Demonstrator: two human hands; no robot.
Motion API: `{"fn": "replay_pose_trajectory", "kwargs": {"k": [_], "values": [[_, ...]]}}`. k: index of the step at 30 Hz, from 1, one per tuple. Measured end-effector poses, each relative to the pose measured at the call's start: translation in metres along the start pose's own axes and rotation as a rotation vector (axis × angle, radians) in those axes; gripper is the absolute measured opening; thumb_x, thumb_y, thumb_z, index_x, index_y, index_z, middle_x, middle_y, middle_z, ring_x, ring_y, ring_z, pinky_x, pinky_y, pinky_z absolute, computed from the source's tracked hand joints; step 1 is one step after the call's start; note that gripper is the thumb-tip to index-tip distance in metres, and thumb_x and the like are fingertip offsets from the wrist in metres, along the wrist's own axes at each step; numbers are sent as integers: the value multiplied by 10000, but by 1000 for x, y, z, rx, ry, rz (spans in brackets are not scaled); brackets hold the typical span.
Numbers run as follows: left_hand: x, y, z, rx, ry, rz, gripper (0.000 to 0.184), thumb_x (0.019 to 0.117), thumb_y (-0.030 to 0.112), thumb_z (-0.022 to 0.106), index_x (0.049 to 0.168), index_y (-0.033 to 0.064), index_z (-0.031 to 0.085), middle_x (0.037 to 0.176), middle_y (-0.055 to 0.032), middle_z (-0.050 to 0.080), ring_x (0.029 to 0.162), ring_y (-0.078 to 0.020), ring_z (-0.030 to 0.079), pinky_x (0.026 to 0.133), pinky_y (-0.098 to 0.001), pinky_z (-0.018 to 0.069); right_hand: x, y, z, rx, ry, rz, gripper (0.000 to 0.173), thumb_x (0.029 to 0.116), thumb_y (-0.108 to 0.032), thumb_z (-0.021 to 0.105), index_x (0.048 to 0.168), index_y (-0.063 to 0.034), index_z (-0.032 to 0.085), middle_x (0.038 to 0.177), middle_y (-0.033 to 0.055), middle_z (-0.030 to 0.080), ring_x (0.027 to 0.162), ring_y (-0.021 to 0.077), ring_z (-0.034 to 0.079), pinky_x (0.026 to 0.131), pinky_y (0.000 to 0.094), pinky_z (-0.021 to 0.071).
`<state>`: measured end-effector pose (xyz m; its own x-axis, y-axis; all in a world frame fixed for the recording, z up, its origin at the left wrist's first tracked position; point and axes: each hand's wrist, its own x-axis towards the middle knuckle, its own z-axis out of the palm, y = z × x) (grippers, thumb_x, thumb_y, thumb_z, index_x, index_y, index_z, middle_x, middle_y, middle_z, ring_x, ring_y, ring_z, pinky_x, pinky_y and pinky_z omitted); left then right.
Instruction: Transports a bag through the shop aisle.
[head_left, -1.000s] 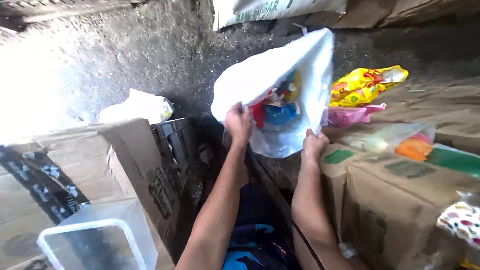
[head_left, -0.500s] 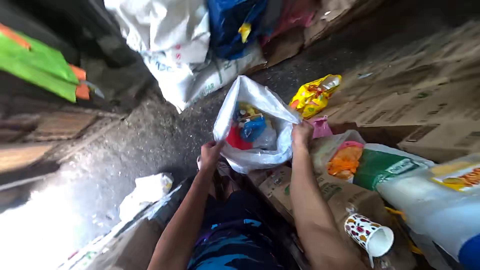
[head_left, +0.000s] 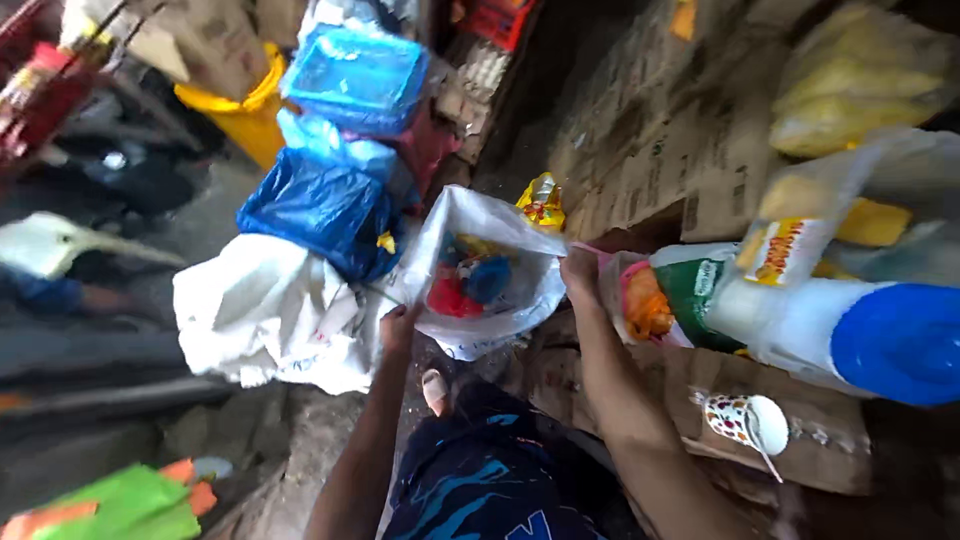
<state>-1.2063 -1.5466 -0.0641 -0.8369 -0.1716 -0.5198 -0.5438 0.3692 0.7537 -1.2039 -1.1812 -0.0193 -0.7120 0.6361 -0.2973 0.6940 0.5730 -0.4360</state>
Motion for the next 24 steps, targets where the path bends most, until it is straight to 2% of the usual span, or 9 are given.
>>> {"fn": "replay_pose_trajectory", "kwargs": {"k": [2,6,8,10,12,14,17,19,24], "values": [[27,34,5,-6,-40,62,324,898,335,786,968,21,750,942,-144,728,908,-268,684,868,-516,543,0,4,-10,142,36,56,345,1027,-235,596,1197,57,664,1219,330,640,1150,505,614,946,703,480],[96,110,23,-42,-104,168,326,920,314,766,1015,3,739,969,-157,723,933,-272,679,878,-509,542,48,14,-1,341,161,184,314,995,-244,635,1132,33,696,1149,300,675,1106,466,642,946,676,492],[133,147,36,-144,-145,144,297,944,277,743,1042,-3,729,983,-146,728,902,-235,682,831,-450,560,68,3,-3,395,166,247,302,999,-234,635,1159,12,707,1181,285,679,1149,446,635,990,653,480],[174,183,54,-164,-153,88,294,933,276,749,1040,4,724,968,-142,714,835,-228,655,738,-426,539,93,-12,-7,435,141,285,318,1001,-235,631,1200,4,700,1226,273,670,1186,422,626,1022,627,473],[212,218,77,-117,-175,70,343,909,282,772,1079,-9,708,1011,-173,696,876,-271,649,760,-465,542,123,-24,-11,456,143,283,336,985,-234,652,1174,41,692,1217,277,667,1173,414,629,1025,611,479],[243,254,107,-119,-233,109,358,919,242,756,1132,-37,684,1054,-203,692,927,-298,658,801,-486,557,158,-32,-17,471,153,302,371,978,-260,671,1199,36,694,1254,267,663,1219,410,613,1062,603,459],[280,320,150,-26,-239,164,325,905,255,769,1049,-31,712,980,-181,702,874,-283,657,788,-485,544,218,-40,-23,590,239,358,339,949,-261,693,1133,22,717,1177,252,691,1138,402,648,994,621,496],[304,358,176,4,-261,197,307,907,262,766,1016,-23,730,986,-176,720,913,-290,676,834,-504,550,254,-46,-37,677,246,410,327,948,-250,693,1152,5,718,1174,243,696,1121,392,658,972,623,508],[352,443,221,-118,-291,207,256,902,227,761,1019,1,736,945,-150,722,866,-257,680,787,-469,561,329,-77,-89,869,321,401,278,932,-152,695,1156,14,702,1136,221,689,1049,330,662,928,560,530]]}}
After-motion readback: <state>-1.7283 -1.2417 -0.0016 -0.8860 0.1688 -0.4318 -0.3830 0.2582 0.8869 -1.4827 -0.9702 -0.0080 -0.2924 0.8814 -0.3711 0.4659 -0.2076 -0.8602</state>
